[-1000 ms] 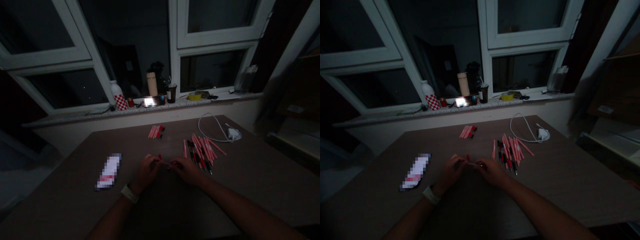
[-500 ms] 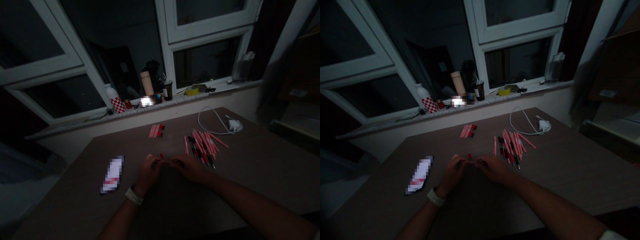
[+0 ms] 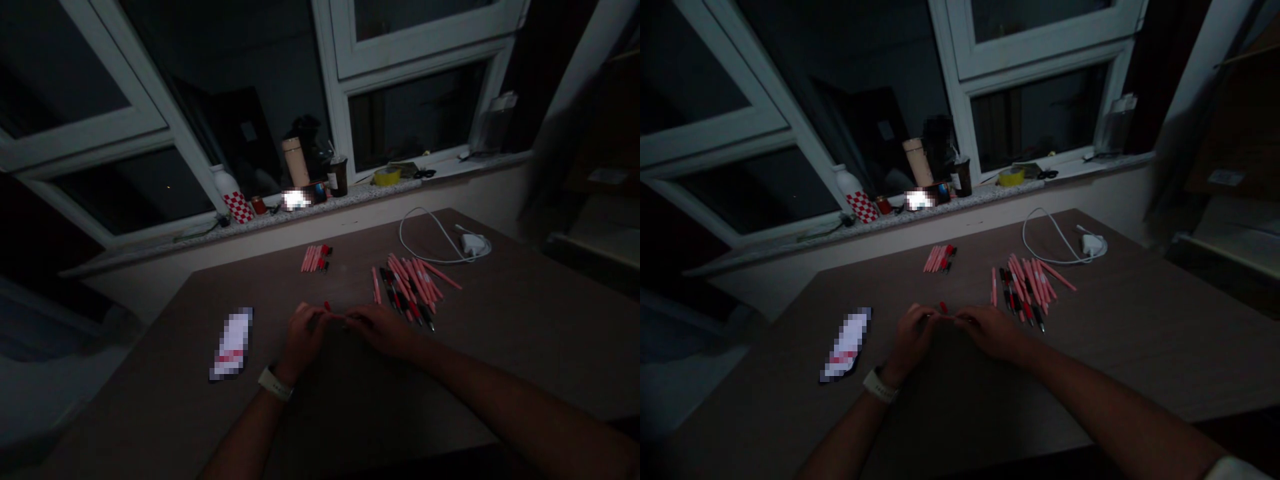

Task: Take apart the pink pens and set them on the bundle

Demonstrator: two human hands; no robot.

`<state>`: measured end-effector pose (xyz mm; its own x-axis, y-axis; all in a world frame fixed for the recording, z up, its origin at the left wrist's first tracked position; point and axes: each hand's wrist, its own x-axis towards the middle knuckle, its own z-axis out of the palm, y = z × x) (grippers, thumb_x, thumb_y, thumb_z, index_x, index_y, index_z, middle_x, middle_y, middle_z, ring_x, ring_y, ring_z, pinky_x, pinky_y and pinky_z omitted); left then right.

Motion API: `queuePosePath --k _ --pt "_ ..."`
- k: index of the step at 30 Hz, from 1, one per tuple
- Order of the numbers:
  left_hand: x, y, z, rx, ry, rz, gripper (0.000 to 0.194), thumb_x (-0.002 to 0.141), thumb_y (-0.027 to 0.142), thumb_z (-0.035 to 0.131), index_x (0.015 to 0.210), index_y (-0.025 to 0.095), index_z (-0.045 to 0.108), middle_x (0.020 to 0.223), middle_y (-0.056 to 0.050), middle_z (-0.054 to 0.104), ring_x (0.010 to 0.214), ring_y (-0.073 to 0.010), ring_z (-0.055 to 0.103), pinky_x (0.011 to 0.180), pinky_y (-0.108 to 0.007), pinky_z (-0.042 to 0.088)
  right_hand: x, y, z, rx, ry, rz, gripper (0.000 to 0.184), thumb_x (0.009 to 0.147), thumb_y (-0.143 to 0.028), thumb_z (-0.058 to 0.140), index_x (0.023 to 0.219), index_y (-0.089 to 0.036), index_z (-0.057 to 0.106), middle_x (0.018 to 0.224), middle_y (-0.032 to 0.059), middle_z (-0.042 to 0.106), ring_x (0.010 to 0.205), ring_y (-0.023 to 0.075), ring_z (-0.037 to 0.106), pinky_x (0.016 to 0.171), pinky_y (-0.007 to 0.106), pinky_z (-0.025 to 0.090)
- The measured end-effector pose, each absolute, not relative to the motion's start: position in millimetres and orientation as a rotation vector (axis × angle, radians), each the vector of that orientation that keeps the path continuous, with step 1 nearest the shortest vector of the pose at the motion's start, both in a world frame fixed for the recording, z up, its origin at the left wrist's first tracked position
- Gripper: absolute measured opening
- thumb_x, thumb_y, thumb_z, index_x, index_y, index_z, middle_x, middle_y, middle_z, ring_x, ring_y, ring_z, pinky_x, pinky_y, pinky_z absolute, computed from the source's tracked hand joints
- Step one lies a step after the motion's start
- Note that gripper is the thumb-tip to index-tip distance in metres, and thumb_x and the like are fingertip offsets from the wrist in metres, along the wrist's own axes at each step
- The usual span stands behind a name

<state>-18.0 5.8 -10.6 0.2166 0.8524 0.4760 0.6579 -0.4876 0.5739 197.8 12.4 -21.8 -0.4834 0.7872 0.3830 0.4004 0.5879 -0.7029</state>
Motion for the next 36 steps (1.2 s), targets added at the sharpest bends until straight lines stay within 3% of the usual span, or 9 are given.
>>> queuePosePath --k 4,8,14,22,36 --pt "-20.8 10.9 -12.3 2.051 1.557 1.265 0.026 0.097 0.035 0.040 0.099 0.019 0.060 0.093 -0.005 0.062 0.087 -0.0178 0.058 0.077 -0.031 0.046 200.1 16.6 -24.0 -1.048 -1.977 0.717 0.023 0.095 -0.030 0.045 0.103 -0.020 0.064 0.090 0.0050 0.071 0.079 0.0172 0.064 0.069 0.027 0.045" --pt "-25.2 19.0 -17.7 2.022 1.719 1.300 0.023 0.093 0.038 0.047 0.100 0.019 0.058 0.092 -0.005 0.061 0.086 -0.0194 0.058 0.077 -0.033 0.047 202.7 23.1 -28.9 -1.125 -1.838 0.747 0.020 0.094 -0.031 0.047 0.102 -0.019 0.060 0.089 0.0055 0.071 0.082 0.0188 0.065 0.070 0.029 0.045" --pt "-26.0 24.9 -24.6 2.293 1.757 1.123 0.016 0.090 0.030 0.050 0.101 0.021 0.060 0.099 -0.006 0.060 0.097 -0.0228 0.054 0.088 -0.040 0.042 202.5 24.1 -33.0 -1.187 -1.827 0.712 0.015 0.091 -0.029 0.050 0.099 -0.019 0.058 0.086 0.0046 0.068 0.078 0.0183 0.063 0.066 0.028 0.043" --pt "-26.5 22.1 -27.0 2.370 1.911 0.834 0.034 0.081 0.020 0.056 0.115 0.027 0.060 0.112 -0.009 0.055 0.104 -0.0296 0.048 0.083 -0.045 0.040 202.8 24.8 -35.8 -1.206 -1.834 0.695 0.011 0.089 -0.025 0.051 0.097 -0.020 0.055 0.086 0.0040 0.066 0.077 0.0177 0.061 0.066 0.028 0.042" --pt "-29.9 29.6 -31.2 2.358 1.972 0.835 0.020 0.088 0.029 0.052 0.105 0.025 0.063 0.107 -0.009 0.057 0.103 -0.0293 0.048 0.080 -0.043 0.039 202.1 23.7 -35.0 -1.211 -1.855 0.685 0.012 0.089 -0.023 0.050 0.099 -0.019 0.056 0.085 0.0037 0.066 0.076 0.0170 0.062 0.064 0.026 0.041"
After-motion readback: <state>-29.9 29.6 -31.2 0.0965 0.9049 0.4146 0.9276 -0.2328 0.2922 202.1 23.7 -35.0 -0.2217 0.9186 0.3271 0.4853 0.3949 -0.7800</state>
